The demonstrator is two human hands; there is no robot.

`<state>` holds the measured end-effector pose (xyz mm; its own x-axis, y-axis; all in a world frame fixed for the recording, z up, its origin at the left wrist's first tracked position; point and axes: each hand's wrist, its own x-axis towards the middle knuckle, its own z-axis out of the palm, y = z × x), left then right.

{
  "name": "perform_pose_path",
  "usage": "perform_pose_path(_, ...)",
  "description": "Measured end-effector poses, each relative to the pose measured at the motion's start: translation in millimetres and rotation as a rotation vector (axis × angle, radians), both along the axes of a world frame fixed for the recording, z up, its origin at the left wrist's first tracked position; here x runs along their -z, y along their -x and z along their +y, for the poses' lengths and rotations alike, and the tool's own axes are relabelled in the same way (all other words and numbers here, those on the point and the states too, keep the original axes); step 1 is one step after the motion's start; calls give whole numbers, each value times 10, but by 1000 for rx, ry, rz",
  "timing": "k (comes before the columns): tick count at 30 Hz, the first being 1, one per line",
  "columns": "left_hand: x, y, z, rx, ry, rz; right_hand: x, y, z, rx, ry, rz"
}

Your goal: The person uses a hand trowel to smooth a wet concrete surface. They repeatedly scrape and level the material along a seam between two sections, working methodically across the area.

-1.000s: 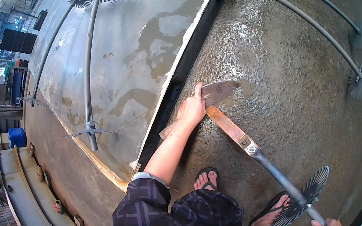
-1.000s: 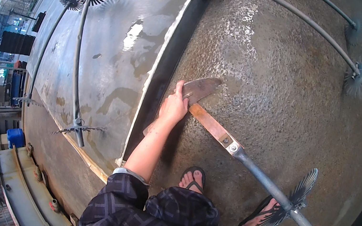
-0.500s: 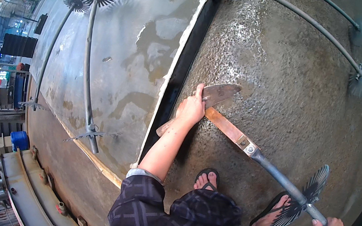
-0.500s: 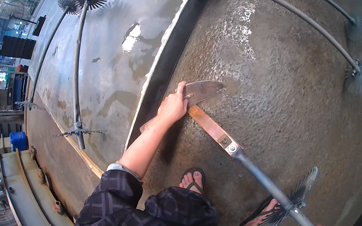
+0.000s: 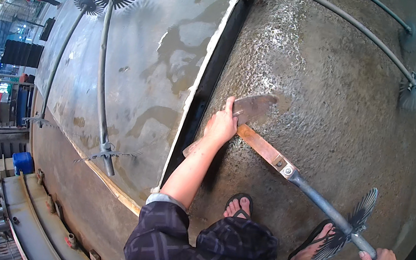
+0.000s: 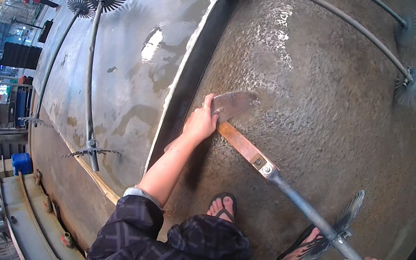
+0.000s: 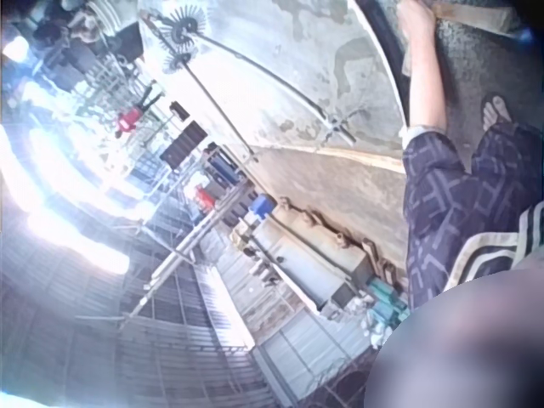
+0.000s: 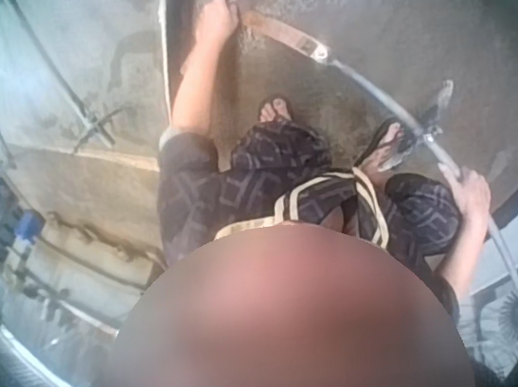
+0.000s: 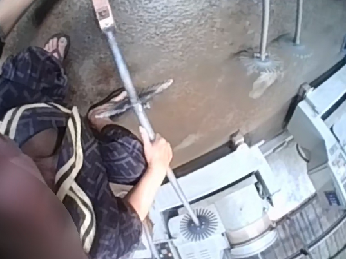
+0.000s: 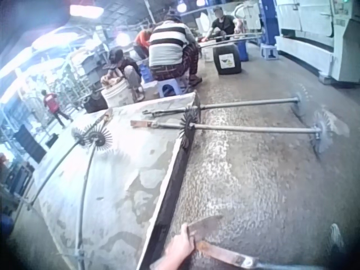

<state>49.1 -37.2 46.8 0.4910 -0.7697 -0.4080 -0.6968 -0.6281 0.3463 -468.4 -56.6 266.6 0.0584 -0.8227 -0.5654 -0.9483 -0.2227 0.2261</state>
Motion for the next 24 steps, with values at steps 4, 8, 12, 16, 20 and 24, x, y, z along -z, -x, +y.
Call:
perform_pose_path(4, 29, -35, -3, -54, 24, -4, -9, -24, -26, 14, -14, 11)
perform_pose_path(8, 59, -24, -10, -133, 40, 45, -3, -5, 5, 9, 11, 0)
perform_pose_path(12, 334, -33, 173, -254, 196, 62, -3, 33, 10, 0, 10, -18)
perform_pose_path(16, 322, 25, 195, -422, 201, 112, -2, -32, -23, 33, -12, -5)
perform_pose_path(20, 375, 152, 221, -523, 313, 109, 4, -10, -12, 11, 4, -10)
perform_pose_path(24, 321, 221, 168, -553, 256, 144, -12, -24, -25, 32, -21, 5)
